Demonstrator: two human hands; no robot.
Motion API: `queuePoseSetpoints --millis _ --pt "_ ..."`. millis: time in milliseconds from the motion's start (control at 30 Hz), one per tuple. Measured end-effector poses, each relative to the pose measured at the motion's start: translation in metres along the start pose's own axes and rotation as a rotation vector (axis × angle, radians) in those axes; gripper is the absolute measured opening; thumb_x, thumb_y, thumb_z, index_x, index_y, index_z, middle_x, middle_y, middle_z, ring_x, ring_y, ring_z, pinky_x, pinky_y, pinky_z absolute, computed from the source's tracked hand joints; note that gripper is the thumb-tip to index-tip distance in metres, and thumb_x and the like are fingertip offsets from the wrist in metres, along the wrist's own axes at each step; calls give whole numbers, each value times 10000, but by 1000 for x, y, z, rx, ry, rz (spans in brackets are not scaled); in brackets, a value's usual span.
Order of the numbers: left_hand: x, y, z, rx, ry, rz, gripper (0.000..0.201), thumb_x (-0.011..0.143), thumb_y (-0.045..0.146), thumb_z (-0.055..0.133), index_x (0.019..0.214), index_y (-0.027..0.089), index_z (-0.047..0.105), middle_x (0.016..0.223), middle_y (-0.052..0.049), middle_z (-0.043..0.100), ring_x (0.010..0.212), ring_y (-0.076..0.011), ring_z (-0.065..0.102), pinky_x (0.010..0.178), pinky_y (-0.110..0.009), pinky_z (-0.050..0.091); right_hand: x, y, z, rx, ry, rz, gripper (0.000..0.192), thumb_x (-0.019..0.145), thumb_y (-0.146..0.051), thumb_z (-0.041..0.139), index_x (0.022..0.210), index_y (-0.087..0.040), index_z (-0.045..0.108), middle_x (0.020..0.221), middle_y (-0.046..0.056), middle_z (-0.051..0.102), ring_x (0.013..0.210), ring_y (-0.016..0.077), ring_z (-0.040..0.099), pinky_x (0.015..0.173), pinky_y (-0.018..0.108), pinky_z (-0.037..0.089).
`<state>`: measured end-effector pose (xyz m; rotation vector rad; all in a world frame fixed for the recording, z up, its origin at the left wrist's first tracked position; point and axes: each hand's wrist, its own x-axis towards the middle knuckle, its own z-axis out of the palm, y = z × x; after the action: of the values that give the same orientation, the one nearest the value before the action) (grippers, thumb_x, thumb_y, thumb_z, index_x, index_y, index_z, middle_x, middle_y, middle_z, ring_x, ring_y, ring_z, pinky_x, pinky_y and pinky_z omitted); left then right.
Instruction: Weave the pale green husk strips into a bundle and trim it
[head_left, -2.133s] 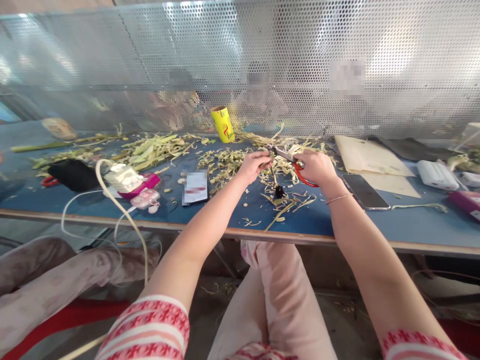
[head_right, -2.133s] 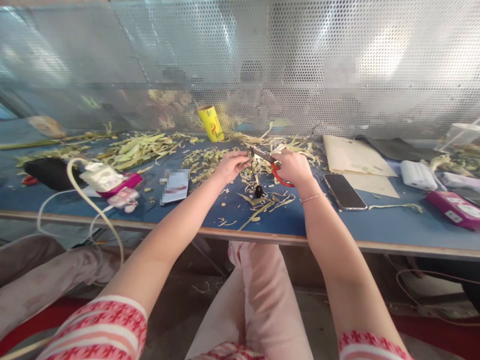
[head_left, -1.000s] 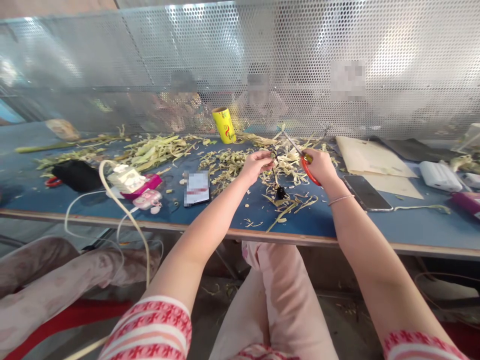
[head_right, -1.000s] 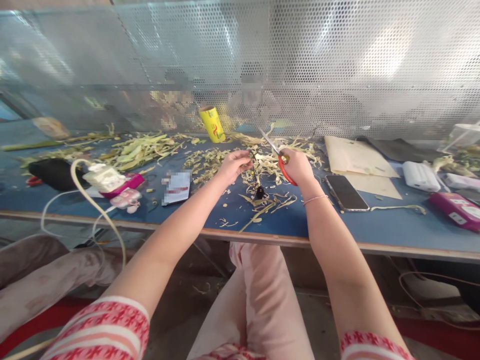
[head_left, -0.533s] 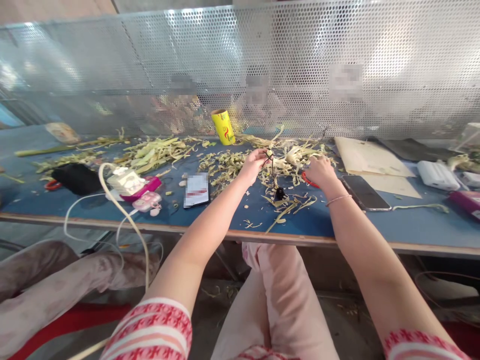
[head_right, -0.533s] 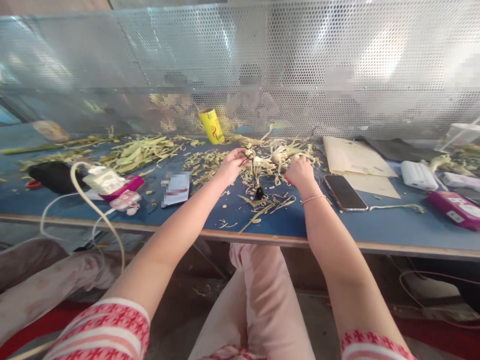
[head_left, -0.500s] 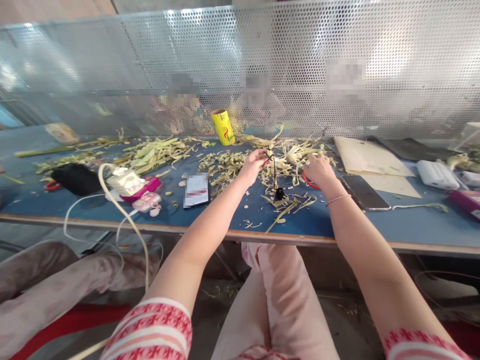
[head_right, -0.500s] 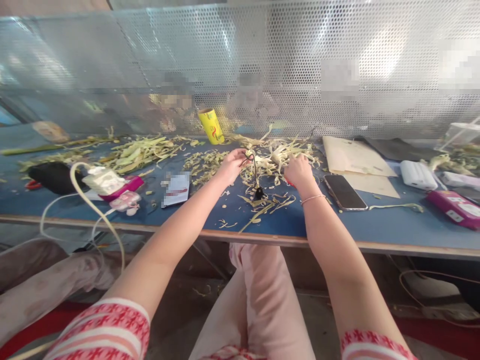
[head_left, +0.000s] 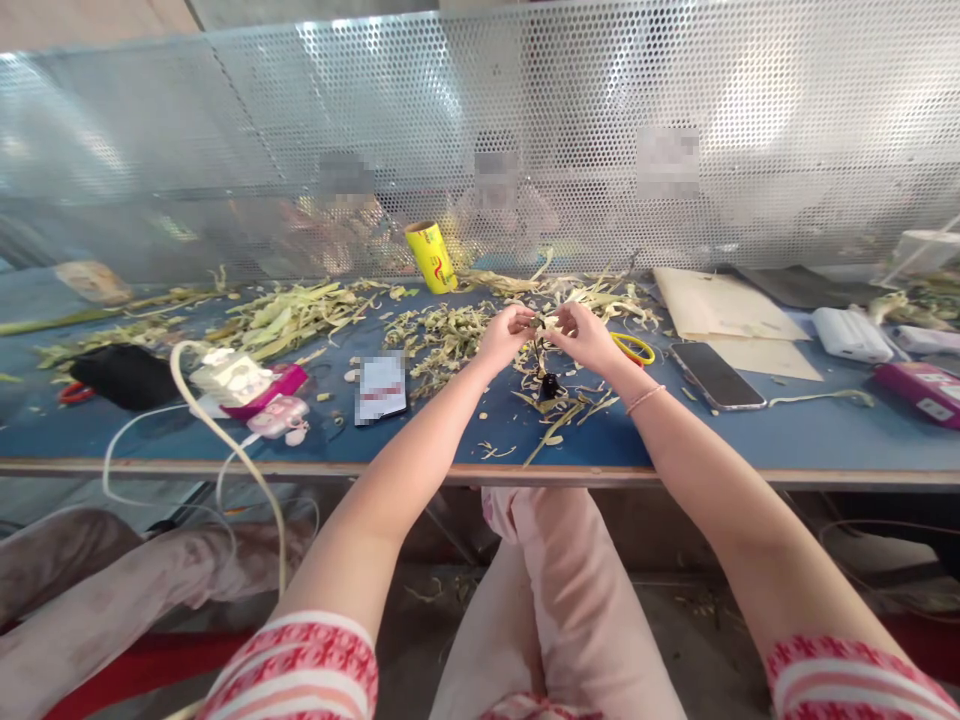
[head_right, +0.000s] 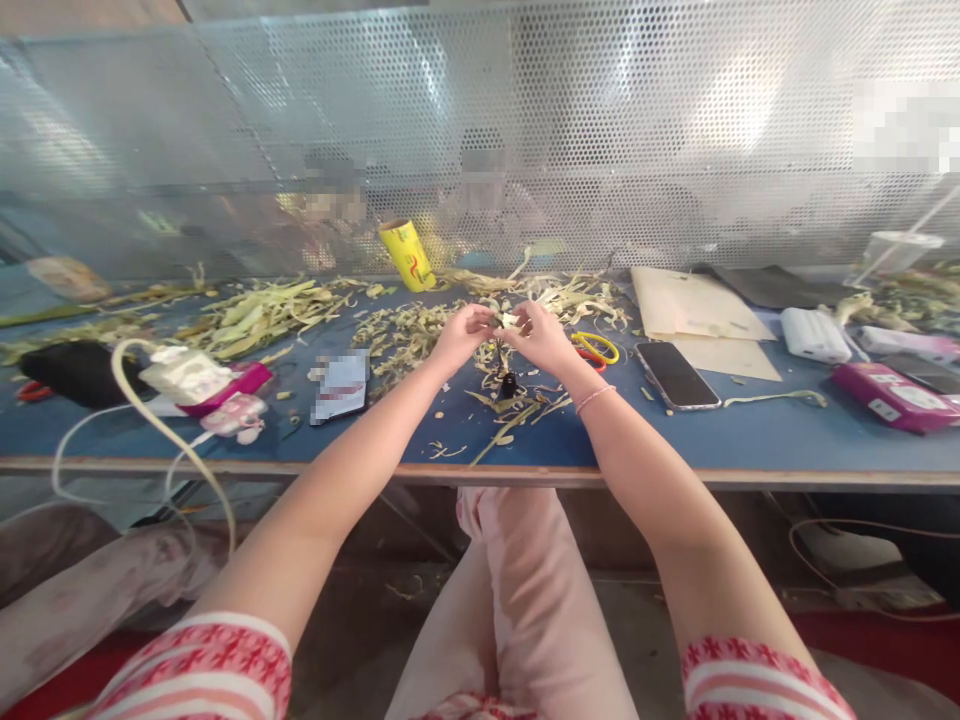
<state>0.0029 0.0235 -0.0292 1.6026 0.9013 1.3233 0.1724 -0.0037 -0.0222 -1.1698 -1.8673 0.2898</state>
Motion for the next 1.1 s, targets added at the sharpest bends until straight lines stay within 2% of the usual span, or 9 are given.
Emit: queuePoseSetpoints --millis 200,333,433,500,567,667,767,900,1100 --pt "-7 9 4 149 4 86 289 624 68 718 845 172 564 794 0 633 710 -99 602 750 -253 471 4 2 8 77 -47 134 249 735 -409 666 719 -196 537 643 19 637 629 163 607 649 316 503" --pt "-4 8 4 112 80 4 314 568 50 741 778 163 537 726 27 599 663 -87 575 732 -254 473 7 10 8 286 -103 201 159 749 -319 634 708 -197 541 595 -1 625 563 153 612 610 314 522" --pt "-1 4 2 27 98 -96 326 541 66 758 753 155 527 693 40 579 642 -88 570 718 -269 490 8 13 4 231 -71 191 95 760 -274 597 728 -186 586 593 -5 623 587 147 613 644 314 526" --pt "0 2 1 -56 94 -154 315 551 78 753 749 154 520 680 45 569 638 -94 584 721 -286 505 8 13 1 110 -20 148 68 749 -238 590 747 -177 619 656 9 645 652 151 624 702 323 525" --pt "0 2 1 -129 91 -186 300 567 76 738 744 155 509 674 48 561 640 -98 600 731 -298 516 7 11 -1 29 17 87 102 724 -222 611 798 -166 654 831 53 673 744 158 633 752 328 521" --pt "-3 4 2 -173 75 -197 281 583 50 704 733 157 492 661 56 554 624 -91 600 725 -294 519 6 7 0 56 42 49 231 723 -287 641 915 -160 669 1053 110 636 818 164 633 755 321 520" --pt "-6 7 5 -169 45 -200 271 591 32 680 726 157 480 656 59 562 614 -81 588 720 -285 519 7 6 3 132 32 58 248 758 -342 611 933 -171 650 921 69 662 765 155 618 743 318 513" --pt "-9 11 9 -200 6 -227 266 608 14 660 724 160 470 652 60 568 601 -73 592 714 -270 518 9 7 5 203 21 129 198 740 -364 622 807 -177 622 683 6 626 650 146 579 685 314 497" --pt "-10 17 10 -231 -21 -272 139 725 164 679 763 150 546 644 33 584 519 -68 572 604 -238 502 8 3 5 386 -51 164 257 692 -424 680 717 -191 577 608 -13 599 584 134 563 632 301 484"
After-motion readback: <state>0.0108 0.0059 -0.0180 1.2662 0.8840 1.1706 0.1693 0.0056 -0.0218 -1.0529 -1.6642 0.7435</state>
